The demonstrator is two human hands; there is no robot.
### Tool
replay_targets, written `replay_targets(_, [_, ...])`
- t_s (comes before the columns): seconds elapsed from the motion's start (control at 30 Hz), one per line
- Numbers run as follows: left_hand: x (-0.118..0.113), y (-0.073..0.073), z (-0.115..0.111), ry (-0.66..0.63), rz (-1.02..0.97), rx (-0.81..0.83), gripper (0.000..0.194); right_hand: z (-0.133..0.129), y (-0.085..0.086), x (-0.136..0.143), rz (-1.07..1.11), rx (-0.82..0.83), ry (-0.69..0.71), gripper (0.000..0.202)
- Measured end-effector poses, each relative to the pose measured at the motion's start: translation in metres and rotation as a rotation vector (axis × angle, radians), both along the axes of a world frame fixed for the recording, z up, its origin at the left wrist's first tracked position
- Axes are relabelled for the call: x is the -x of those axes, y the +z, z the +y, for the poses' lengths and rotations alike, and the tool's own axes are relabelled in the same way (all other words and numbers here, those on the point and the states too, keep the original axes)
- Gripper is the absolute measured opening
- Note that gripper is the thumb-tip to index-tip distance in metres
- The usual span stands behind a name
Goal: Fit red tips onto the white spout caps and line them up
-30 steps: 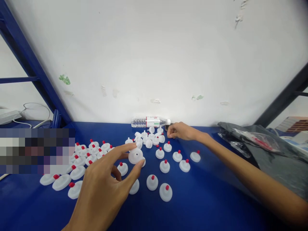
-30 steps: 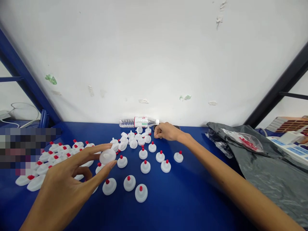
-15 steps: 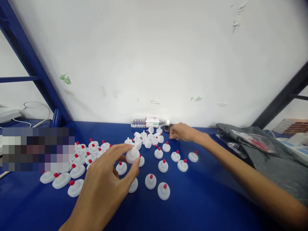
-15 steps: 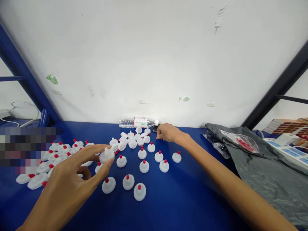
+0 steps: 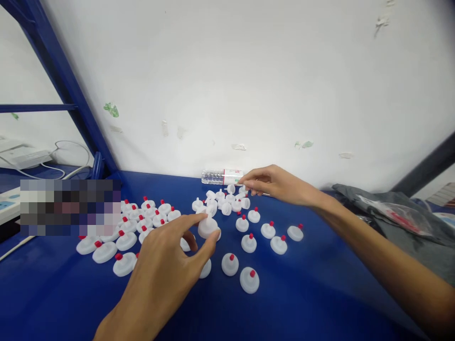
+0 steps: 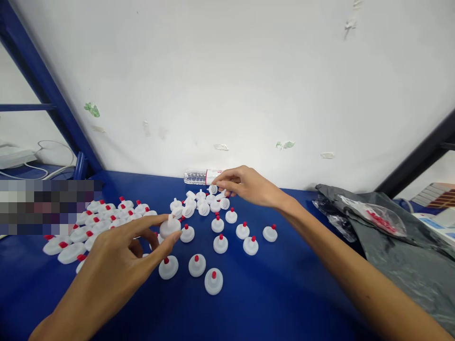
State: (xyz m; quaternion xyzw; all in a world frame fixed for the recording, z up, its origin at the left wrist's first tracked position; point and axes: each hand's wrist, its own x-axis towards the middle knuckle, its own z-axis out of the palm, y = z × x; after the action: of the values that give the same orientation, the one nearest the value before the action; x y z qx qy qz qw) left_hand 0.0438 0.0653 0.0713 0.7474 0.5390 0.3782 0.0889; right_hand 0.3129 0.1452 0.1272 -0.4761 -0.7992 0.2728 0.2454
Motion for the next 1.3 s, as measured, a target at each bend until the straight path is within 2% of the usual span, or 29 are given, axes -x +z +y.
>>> replay_targets(0.1, [-0.001,0.001,0.000,-0.011,0.017,-0.037,0.030,-0.023,0.012,0.028,0.195,-0.004,0.129,0.023])
replay_targets(0.17, [-0.001,0.002,0.000,-0.011,0.019,-0.058,0.029,-0.036,0.013,0.044,0.287,0.000,0.161,0.018])
replay_targets(0.4, [-0.001,0.006,-0.002,-0.110,0.012,-0.034,0.014,-0.051,-0.006,0.070,0.328,-0.033,0.218,0.009])
replay_targets(0.5, [-0.001,0.006,-0.002,-0.116,-0.008,-0.038,0.017,-0.050,-0.009,0.072,0.328,-0.075,0.222,0.012])
replay_targets(0.63, [0.001,0.005,0.000,-0.074,-0.074,-0.041,0.041,-0.040,0.003,0.056,0.275,-0.114,0.144,0.020])
replay_targets(0.77, [0.001,0.006,0.000,-0.071,-0.127,-0.057,0.033,-0.013,0.013,0.010,0.037,-0.193,-0.118,0.021])
replay_targets(0.83, [0.001,0.005,0.000,-0.081,-0.124,-0.059,0.030,0.003,0.010,-0.015,-0.135,-0.221,-0.263,0.015])
replay_targets(0.87, [0.001,0.005,0.000,-0.087,-0.120,-0.058,0.029,0.010,0.006,-0.026,-0.216,-0.171,-0.283,0.012])
replay_targets(1.0, [0.002,0.001,0.002,-0.093,-0.113,-0.054,0.022,0.025,-0.013,-0.051,-0.349,0.169,-0.141,0.016])
replay_targets(1.07, [0.003,-0.001,0.004,-0.093,-0.109,-0.050,0.022,0.027,-0.019,-0.055,-0.376,0.258,-0.106,0.023])
replay_targets(1.2, [0.005,-0.002,0.005,-0.101,-0.101,-0.040,0.022,0.026,-0.018,-0.054,-0.426,0.273,-0.081,0.033])
replay_targets(1.3, [0.005,-0.001,0.004,-0.097,-0.088,-0.046,0.021,0.022,-0.014,-0.043,-0.412,0.122,-0.119,0.032])
